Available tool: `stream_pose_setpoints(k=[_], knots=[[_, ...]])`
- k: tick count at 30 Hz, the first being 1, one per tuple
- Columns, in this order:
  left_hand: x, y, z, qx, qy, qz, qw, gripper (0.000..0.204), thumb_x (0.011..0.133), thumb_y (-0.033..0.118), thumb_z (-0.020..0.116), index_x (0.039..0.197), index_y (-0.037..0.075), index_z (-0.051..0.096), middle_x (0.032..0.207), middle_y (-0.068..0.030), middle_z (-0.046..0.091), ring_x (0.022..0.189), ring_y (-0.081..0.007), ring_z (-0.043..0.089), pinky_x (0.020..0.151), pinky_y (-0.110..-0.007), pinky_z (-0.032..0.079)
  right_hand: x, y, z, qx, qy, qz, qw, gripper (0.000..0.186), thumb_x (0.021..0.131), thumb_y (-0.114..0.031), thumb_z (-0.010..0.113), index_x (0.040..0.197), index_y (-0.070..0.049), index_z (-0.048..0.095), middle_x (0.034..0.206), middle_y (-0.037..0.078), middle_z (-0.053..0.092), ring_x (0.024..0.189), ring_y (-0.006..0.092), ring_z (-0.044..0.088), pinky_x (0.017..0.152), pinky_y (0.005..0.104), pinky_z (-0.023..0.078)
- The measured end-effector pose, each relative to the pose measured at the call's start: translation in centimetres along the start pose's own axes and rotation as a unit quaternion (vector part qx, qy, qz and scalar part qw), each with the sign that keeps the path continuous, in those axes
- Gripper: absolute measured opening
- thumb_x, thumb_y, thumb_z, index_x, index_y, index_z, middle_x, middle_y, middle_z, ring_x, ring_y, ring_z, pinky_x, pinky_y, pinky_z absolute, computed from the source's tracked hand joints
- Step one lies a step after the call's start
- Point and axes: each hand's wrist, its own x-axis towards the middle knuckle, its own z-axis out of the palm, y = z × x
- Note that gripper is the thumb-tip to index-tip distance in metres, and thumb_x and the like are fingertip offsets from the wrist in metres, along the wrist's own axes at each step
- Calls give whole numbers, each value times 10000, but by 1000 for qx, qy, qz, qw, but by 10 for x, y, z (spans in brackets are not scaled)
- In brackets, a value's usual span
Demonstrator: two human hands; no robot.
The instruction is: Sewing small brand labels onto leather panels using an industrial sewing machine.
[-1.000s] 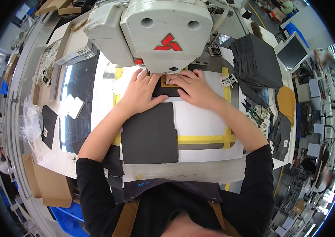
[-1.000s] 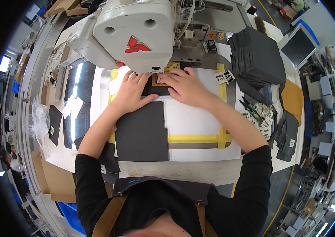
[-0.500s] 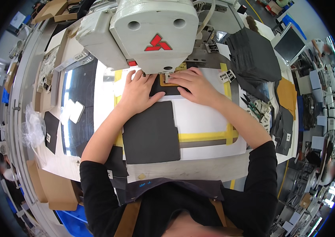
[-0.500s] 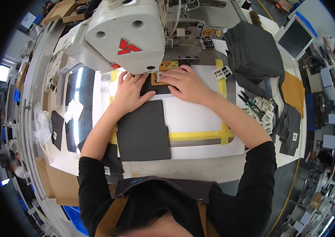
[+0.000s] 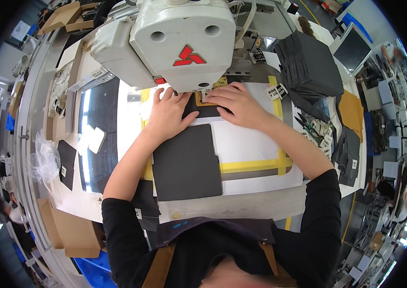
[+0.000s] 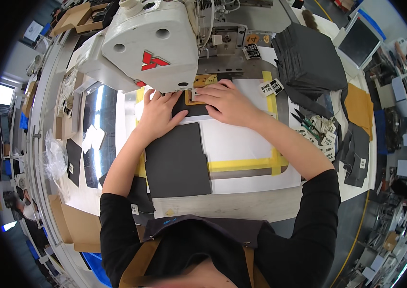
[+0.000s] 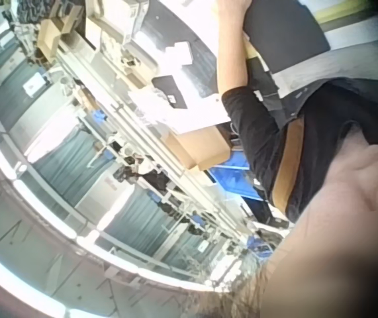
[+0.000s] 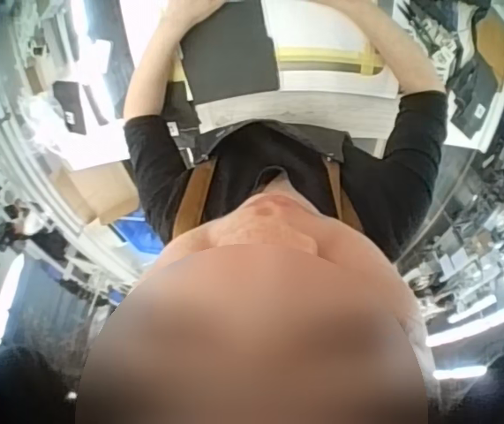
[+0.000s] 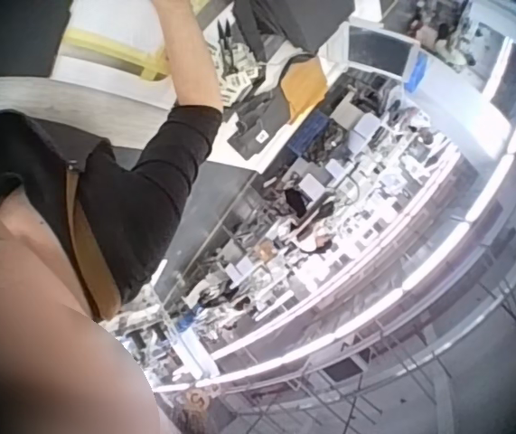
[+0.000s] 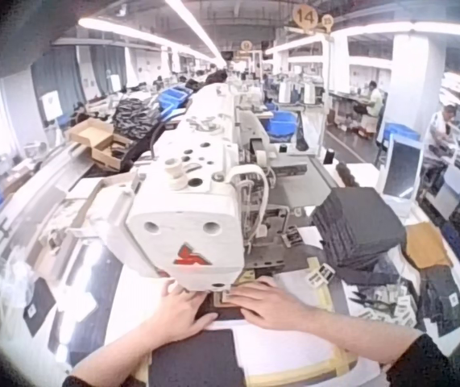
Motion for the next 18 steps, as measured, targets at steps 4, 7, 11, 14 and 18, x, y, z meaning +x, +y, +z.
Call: stream_pose_setpoints(k=[4, 7, 11, 14, 18], knots=[[0, -1, -2, -2, -20, -5, 1000, 599, 857, 419, 636, 1280, 0, 578, 1237, -98, 595, 1189, -277, 489, 1072, -497, 290, 1, -1, 1, 2, -4, 3, 1000, 360, 853, -95, 619, 1214, -99, 634, 1241, 59, 626, 1174, 227, 551, 1050, 408, 346], [-1, 0, -3, 5, -29, -7, 1000, 592, 860, 416, 637, 1281, 4, 578, 1240, -98, 596, 1208, -278, 479, 1071, -501, 285, 1, -3, 1, 10, 0, 8, 1000, 362, 851, -89, 620, 1212, -93, 633, 1232, 69, 626, 1171, 240, 552, 1043, 410, 368], [1, 0, -5, -6, -42, -3, 999, 585, 861, 415, 638, 1276, 7, 582, 1244, -97, 596, 1222, -277, 471, 1072, -505, 282, -2, -1, 4, 15, 12, 8, 1000, 363, 848, -83, 621, 1210, -87, 633, 1227, 75, 626, 1168, 252, 553, 1038, 413, 389], [0, 0, -8, -2, -52, -8, 999, 573, 860, 411, 640, 1266, 10, 589, 1255, -94, 590, 1227, -271, 469, 1076, -502, 274, -2, -2, 3, 18, 19, 0, 1000, 365, 844, -79, 624, 1209, -84, 635, 1228, 76, 625, 1164, 257, 555, 1039, 414, 398], [-1, -2, -11, -13, -67, -7, 998, 572, 877, 402, 627, 1292, 12, 573, 1270, -102, 579, 1226, -277, 471, 1089, -502, 244, -2, -2, 4, 23, 17, -2, 1000, 362, 842, -76, 625, 1204, -80, 638, 1231, 76, 627, 1161, 255, 558, 1040, 418, 399]])
